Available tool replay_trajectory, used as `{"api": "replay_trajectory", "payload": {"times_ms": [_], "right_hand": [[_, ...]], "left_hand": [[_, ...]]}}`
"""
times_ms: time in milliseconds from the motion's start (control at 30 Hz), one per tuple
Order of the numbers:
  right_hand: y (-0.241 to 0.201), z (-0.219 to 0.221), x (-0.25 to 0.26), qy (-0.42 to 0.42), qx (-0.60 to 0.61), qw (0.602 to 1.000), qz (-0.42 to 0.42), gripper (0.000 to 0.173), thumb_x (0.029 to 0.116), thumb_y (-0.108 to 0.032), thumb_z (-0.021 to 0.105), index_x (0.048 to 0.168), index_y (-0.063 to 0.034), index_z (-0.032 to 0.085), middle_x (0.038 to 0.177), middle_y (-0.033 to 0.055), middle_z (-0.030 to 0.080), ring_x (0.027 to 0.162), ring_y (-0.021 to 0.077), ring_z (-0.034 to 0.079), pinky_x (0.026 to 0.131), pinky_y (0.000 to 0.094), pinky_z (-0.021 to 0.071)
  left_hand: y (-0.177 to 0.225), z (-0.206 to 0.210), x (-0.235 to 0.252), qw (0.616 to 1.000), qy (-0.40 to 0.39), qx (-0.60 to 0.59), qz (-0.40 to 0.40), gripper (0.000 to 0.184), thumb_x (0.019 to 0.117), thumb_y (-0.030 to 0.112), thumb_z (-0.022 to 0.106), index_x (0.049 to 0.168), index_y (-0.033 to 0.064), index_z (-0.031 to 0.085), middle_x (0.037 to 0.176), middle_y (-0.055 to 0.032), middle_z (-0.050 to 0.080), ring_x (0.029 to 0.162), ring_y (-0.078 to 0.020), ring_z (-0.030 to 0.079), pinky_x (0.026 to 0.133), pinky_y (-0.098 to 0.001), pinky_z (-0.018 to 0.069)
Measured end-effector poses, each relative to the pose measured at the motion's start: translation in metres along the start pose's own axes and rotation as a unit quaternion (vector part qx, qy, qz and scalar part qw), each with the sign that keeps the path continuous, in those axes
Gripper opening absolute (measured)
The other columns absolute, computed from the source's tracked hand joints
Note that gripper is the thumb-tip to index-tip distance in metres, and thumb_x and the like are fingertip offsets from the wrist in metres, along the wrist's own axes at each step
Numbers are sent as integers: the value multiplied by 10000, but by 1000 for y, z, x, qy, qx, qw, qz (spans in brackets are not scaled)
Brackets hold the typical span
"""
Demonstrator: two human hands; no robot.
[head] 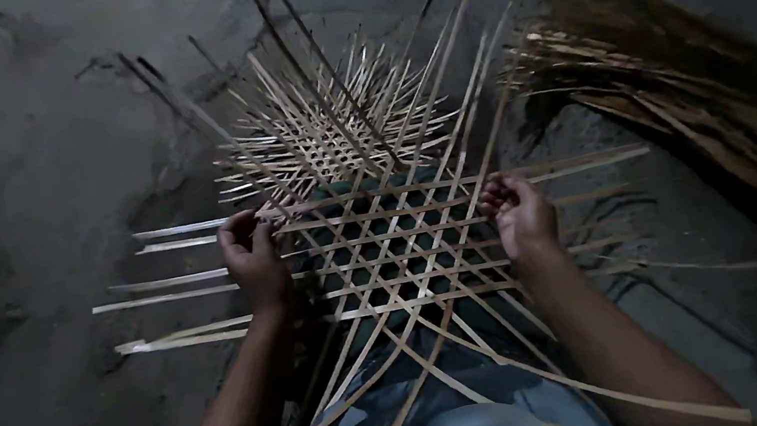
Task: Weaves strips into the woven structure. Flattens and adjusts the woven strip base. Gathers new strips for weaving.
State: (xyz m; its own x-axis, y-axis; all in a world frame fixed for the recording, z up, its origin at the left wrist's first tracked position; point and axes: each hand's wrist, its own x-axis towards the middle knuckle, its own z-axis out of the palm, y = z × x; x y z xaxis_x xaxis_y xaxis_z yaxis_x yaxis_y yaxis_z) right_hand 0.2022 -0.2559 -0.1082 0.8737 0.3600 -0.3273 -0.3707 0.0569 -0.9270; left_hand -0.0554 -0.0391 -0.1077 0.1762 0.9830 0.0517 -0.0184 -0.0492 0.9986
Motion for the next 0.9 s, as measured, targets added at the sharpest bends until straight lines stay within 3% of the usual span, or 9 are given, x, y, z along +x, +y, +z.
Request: {"api": "replay_trajectory", "payload": {"times_ms": [100,167,233,333,400,600,900], "right_hand": [[11,10,-13,-39,-36,998,-31,294,1117,-204,370,1224,-39,590,974,31,674,818,133,684,754,317,596],[21,21,-25,-104,-122,984,-84,286,1114,-186,395,1242,-28,596,988,51,692,828,136,701,748,321,612],[37,29,-34,-175,-216,948,-156,272,1097,-167,433,1238,-17,610,1020,69,699,836,132,705,759,327,620],[55,30,-36,-227,-349,864,-285,278,1075,-220,501,1192,-68,702,1116,65,716,945,121,693,841,327,596],[57,29,-35,-228,-376,842,-314,282,1072,-246,507,1172,-92,721,1102,57,719,946,112,685,840,317,587],[58,30,-35,-213,-385,844,-308,257,1066,-225,524,1170,-102,724,1122,47,721,966,104,689,857,310,587],[58,34,-35,-211,-414,828,-315,245,1056,-243,544,1156,-132,738,1134,41,718,1018,131,685,893,354,582]], "left_hand": [[3,-15,-7,993,-36,103,39,290,1020,117,588,1270,-23,545,1148,-112,640,960,-150,670,866,-347,584],[-1,-15,-18,938,-100,303,134,277,1002,224,617,1198,38,675,1216,-130,669,1130,-256,629,983,-471,514],[-10,-7,-39,872,-128,432,189,322,969,377,635,1182,158,738,1288,-124,648,1250,-396,546,983,-650,429],[-30,3,-64,840,-141,486,193,457,967,477,613,1321,197,684,1383,-132,593,1343,-435,467,1012,-711,366],[-38,4,-69,841,-140,483,201,467,993,465,574,1376,208,651,1408,-110,587,1370,-414,452,1043,-700,345],[-54,2,-65,849,-164,450,223,468,1034,452,516,1431,218,600,1437,-66,566,1417,-348,417,1095,-669,306],[-53,2,-55,870,-224,398,186,490,1018,403,559,1477,233,534,1513,-53,493,1464,-321,359,1147,-683,235]]}}
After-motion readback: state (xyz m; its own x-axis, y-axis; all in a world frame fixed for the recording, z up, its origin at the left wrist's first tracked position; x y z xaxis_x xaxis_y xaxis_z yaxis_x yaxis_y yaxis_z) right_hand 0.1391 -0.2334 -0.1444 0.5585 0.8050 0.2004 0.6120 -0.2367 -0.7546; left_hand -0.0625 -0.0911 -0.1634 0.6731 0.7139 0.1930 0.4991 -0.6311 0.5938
